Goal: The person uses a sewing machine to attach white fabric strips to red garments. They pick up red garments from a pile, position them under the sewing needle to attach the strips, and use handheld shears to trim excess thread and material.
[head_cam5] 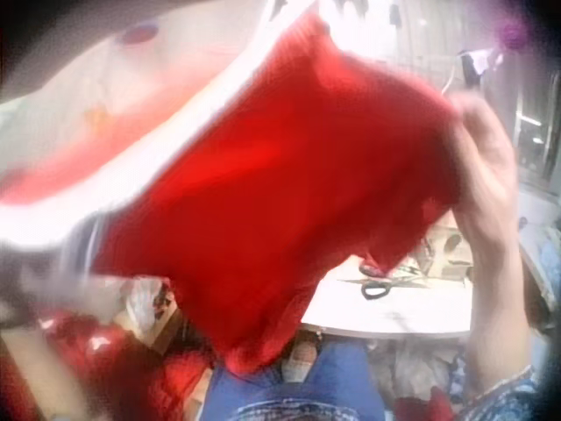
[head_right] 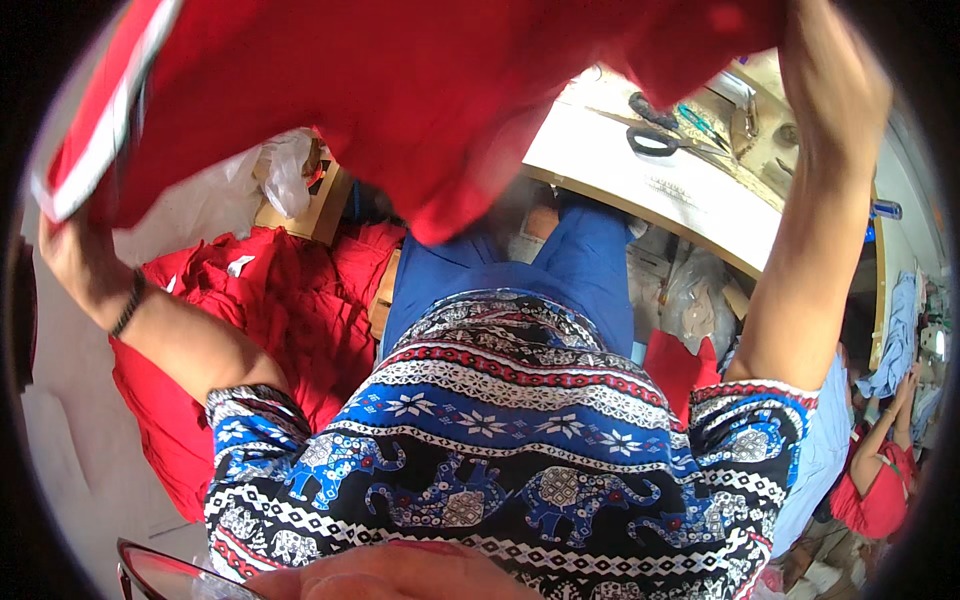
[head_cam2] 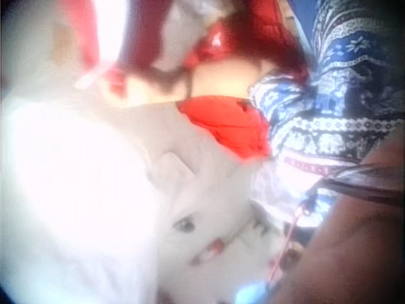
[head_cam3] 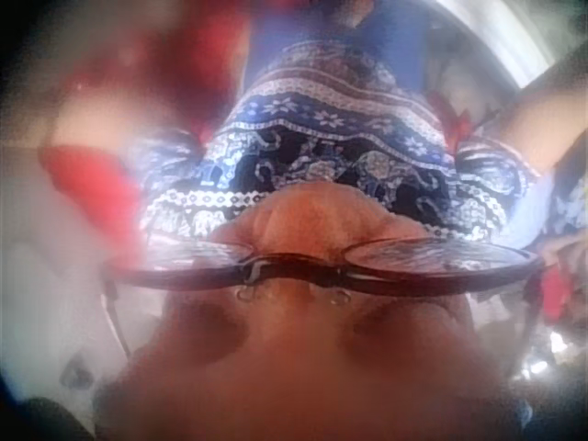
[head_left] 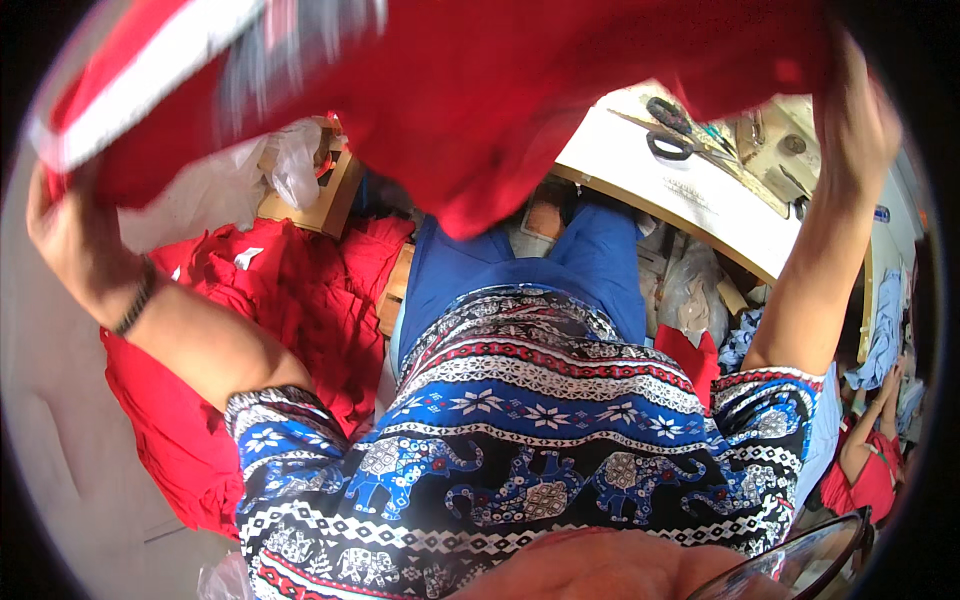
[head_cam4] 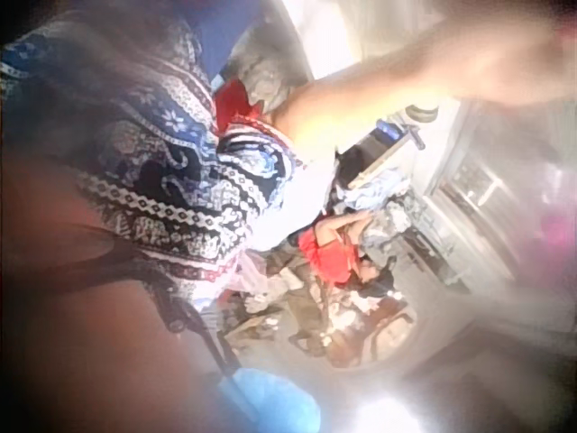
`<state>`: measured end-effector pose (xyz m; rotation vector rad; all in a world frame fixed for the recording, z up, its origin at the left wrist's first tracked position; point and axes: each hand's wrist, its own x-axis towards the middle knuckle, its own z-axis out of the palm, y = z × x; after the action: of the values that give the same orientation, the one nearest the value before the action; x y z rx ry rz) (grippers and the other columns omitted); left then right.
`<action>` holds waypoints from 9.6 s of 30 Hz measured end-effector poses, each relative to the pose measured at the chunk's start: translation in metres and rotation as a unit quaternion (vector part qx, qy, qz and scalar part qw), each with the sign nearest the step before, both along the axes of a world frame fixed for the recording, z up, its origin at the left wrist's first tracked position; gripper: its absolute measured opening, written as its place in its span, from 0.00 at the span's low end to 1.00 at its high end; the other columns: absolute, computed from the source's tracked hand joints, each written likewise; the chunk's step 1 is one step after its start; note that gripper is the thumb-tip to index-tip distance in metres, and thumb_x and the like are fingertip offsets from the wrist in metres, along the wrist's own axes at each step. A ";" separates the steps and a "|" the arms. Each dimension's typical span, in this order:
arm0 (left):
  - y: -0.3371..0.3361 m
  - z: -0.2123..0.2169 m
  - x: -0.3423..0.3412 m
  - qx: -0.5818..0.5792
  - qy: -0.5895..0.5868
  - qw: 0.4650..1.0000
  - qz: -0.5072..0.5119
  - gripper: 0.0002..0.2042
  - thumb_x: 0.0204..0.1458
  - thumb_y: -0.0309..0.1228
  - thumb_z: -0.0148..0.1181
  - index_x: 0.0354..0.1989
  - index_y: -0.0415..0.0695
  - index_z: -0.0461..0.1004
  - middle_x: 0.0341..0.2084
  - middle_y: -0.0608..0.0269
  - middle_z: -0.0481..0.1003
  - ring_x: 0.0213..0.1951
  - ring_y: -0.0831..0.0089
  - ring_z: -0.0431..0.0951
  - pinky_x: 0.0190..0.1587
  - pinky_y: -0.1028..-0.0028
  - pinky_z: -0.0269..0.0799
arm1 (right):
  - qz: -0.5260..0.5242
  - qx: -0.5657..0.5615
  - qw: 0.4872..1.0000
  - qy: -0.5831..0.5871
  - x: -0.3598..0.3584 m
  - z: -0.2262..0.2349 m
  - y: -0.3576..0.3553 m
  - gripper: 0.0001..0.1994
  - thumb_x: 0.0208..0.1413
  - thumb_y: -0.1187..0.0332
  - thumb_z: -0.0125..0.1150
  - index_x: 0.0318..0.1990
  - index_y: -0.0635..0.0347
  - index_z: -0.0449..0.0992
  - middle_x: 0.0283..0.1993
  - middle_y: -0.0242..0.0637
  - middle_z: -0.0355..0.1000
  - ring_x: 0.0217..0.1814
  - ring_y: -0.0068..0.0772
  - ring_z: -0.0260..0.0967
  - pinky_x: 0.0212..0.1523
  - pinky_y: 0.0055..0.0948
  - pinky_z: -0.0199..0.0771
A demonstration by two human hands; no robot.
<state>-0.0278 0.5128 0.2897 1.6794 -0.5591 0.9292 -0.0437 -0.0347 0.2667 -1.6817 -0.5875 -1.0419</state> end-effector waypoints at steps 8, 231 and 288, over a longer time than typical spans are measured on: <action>0.011 -0.103 -0.075 0.227 0.246 0.919 -0.207 0.14 0.32 0.33 0.73 0.23 0.38 0.77 0.18 0.63 0.72 0.21 0.76 0.68 0.22 0.74 0.57 | 0.276 -0.170 0.838 0.438 -0.075 -0.125 0.019 0.07 0.48 0.73 0.66 0.34 0.65 0.75 0.33 0.33 0.73 0.36 0.25 0.69 0.38 0.26 0.68; -0.228 -0.247 -0.078 -0.128 0.520 0.815 -0.220 0.09 0.53 0.22 0.60 0.43 0.38 0.78 0.37 0.65 0.76 0.38 0.78 0.74 0.44 0.79 0.70 | 0.267 -0.007 0.893 0.362 -0.042 -0.262 0.131 0.04 0.52 0.72 0.62 0.34 0.63 0.78 0.29 0.39 0.75 0.29 0.29 0.70 0.31 0.27 0.69; -0.241 -0.249 -0.107 -0.144 0.369 0.914 -0.092 0.10 0.47 0.17 0.65 0.38 0.38 0.76 0.37 0.61 0.74 0.39 0.76 0.74 0.43 0.78 0.70 | 0.254 -0.193 0.919 0.232 -0.043 -0.204 0.125 0.12 0.51 0.77 0.51 0.42 0.61 0.77 0.38 0.39 0.71 0.44 0.41 0.67 0.46 0.38 0.63</action>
<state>-0.1348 0.2720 0.0412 1.5266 -0.0535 0.1785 -0.0864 0.0905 0.0625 -1.8843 -0.8855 -0.1408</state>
